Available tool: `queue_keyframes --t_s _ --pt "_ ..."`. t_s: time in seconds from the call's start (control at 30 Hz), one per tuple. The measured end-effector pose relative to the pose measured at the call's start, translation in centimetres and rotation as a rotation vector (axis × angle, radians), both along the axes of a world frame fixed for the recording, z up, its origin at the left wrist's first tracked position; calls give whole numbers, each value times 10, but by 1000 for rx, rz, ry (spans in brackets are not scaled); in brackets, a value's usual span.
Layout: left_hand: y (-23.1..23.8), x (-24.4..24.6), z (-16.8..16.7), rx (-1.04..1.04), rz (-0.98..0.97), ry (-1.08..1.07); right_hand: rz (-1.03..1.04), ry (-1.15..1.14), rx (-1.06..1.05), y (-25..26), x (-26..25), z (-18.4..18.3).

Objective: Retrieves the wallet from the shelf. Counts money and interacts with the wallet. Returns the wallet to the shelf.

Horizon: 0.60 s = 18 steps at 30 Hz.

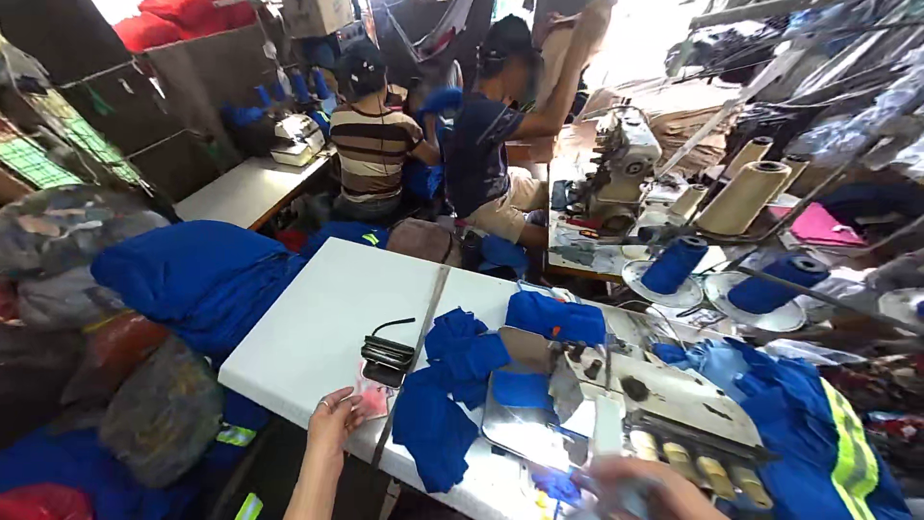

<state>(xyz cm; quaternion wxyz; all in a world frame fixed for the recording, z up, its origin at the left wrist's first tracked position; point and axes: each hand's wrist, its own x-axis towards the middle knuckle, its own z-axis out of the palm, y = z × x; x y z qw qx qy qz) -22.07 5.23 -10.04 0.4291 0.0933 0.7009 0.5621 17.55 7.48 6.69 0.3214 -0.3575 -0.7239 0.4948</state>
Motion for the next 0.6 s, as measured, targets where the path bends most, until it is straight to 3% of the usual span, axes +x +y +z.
queue_keyframes --t_s 0.13,0.23,0.4,0.5,0.6 --pt "15 -42 -17 -99 -174 137 -161 -266 -43 44 -142 -63" --pt "20 -60 -31 -184 -286 184 -149 -557 -183 73 -203 -124" --pt "20 -72 -48 -204 -473 218 -257 -771 -332 86 -221 -194" --pt "20 -72 -56 -228 -501 195 -249 -917 -309 88 -217 -196" --pt "28 -70 -60 -201 -514 196 -254 -1113 -127 86 -225 -183"
